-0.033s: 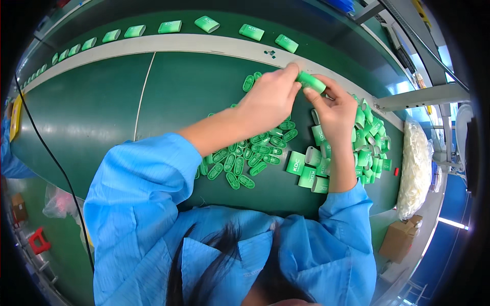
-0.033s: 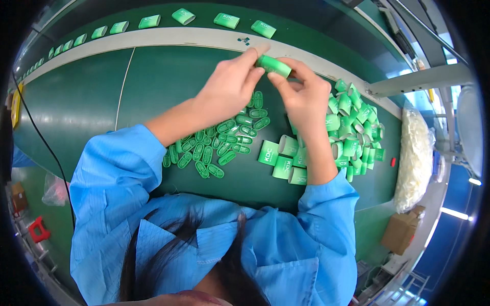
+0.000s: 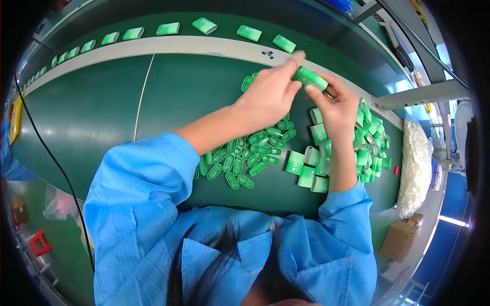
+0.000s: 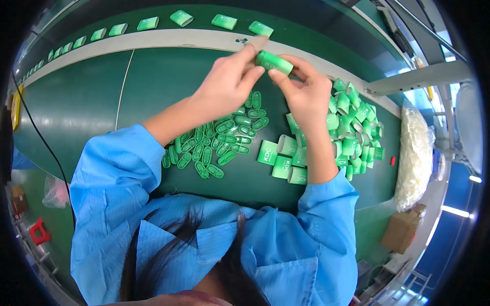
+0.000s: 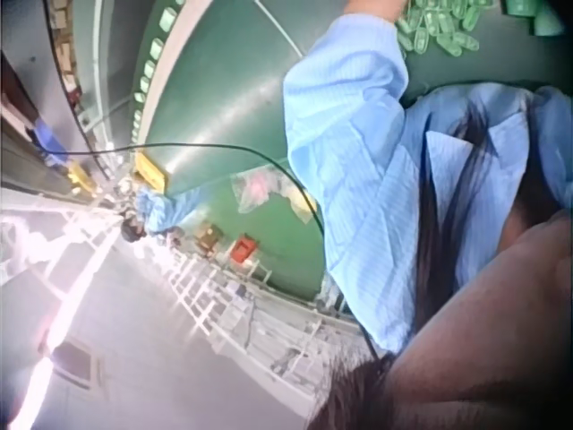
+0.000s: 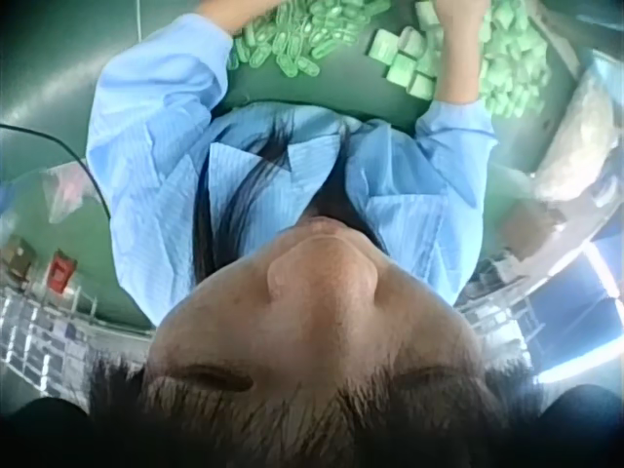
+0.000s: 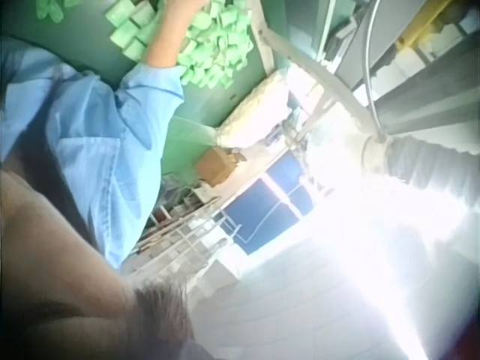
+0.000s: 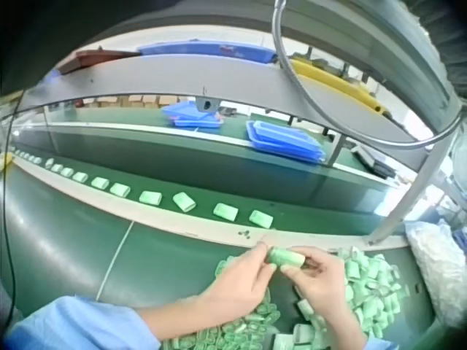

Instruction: The person assembles green capsule-shaped objects by hand on a green workbench. They pick up two halves, press them together, and place the finished units on a conveyor belt. At 00:27, the person refills their supply by pouring more halves from a blue bin onto the table and continues the assembly process.

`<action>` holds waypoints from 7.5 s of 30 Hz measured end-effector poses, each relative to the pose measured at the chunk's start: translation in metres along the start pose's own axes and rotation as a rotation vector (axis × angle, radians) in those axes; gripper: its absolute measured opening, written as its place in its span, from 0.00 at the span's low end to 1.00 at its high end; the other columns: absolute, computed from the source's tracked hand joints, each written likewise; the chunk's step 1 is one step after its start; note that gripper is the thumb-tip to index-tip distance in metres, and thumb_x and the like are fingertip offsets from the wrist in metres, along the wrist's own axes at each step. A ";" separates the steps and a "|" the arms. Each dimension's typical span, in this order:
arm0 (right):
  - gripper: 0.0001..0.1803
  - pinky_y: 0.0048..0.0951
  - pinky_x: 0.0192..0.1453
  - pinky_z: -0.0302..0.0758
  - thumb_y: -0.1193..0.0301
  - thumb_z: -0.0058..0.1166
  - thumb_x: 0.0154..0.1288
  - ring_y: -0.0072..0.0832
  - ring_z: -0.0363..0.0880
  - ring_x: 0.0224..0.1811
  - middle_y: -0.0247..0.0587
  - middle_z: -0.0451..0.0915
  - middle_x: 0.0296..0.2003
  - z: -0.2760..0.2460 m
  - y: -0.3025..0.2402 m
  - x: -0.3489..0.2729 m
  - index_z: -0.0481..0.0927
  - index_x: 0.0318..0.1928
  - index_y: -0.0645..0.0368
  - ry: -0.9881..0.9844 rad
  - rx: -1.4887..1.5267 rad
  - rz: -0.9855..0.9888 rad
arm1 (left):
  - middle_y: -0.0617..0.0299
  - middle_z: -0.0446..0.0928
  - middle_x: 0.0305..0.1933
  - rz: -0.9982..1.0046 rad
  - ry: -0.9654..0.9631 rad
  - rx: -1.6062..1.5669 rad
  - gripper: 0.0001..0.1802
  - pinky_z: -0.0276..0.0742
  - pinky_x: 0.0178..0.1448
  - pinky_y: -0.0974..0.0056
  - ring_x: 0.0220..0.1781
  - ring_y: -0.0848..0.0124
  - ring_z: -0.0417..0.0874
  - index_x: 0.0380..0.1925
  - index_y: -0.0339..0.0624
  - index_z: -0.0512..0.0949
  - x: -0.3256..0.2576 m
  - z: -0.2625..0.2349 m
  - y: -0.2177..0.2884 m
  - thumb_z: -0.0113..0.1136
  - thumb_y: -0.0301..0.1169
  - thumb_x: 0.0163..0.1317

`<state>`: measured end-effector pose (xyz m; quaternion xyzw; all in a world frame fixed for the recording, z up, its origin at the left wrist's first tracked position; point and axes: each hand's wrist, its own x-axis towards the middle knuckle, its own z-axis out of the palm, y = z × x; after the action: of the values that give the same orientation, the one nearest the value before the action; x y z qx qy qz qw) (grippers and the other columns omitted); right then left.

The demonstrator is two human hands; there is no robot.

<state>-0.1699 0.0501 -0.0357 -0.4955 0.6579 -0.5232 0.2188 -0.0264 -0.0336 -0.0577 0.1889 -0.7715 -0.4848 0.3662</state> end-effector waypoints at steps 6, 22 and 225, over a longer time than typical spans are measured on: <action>0.16 0.20 0.36 0.78 0.77 0.61 0.55 0.22 0.80 0.32 0.43 0.81 0.34 -0.002 -0.004 0.000 0.77 0.45 0.70 -0.098 0.117 0.124 | 0.41 0.77 0.35 0.005 0.060 0.029 0.18 0.73 0.39 0.58 0.35 0.50 0.80 0.54 0.31 0.65 -0.005 0.008 -0.002 0.47 0.27 0.64; 0.19 0.23 0.33 0.76 0.65 0.63 0.51 0.22 0.81 0.24 0.37 0.81 0.26 -0.019 0.029 0.087 0.79 0.42 0.63 -0.105 -0.501 0.164 | 0.48 0.77 0.30 -0.013 0.050 0.716 0.15 0.75 0.39 0.56 0.33 0.53 0.79 0.37 0.36 0.79 0.022 -0.039 -0.042 0.59 0.37 0.57; 0.14 0.21 0.39 0.78 0.81 0.57 0.56 0.21 0.79 0.34 0.45 0.81 0.35 0.005 0.009 -0.012 0.75 0.43 0.71 0.011 0.144 -0.004 | 0.39 0.78 0.37 -0.030 0.074 0.263 0.27 0.77 0.41 0.55 0.37 0.48 0.81 0.58 0.28 0.60 -0.016 0.029 -0.002 0.52 0.25 0.59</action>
<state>-0.1650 0.0586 -0.0487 -0.4770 0.6186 -0.5724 0.2493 -0.0378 -0.0063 -0.0731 0.2645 -0.8114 -0.3778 0.3590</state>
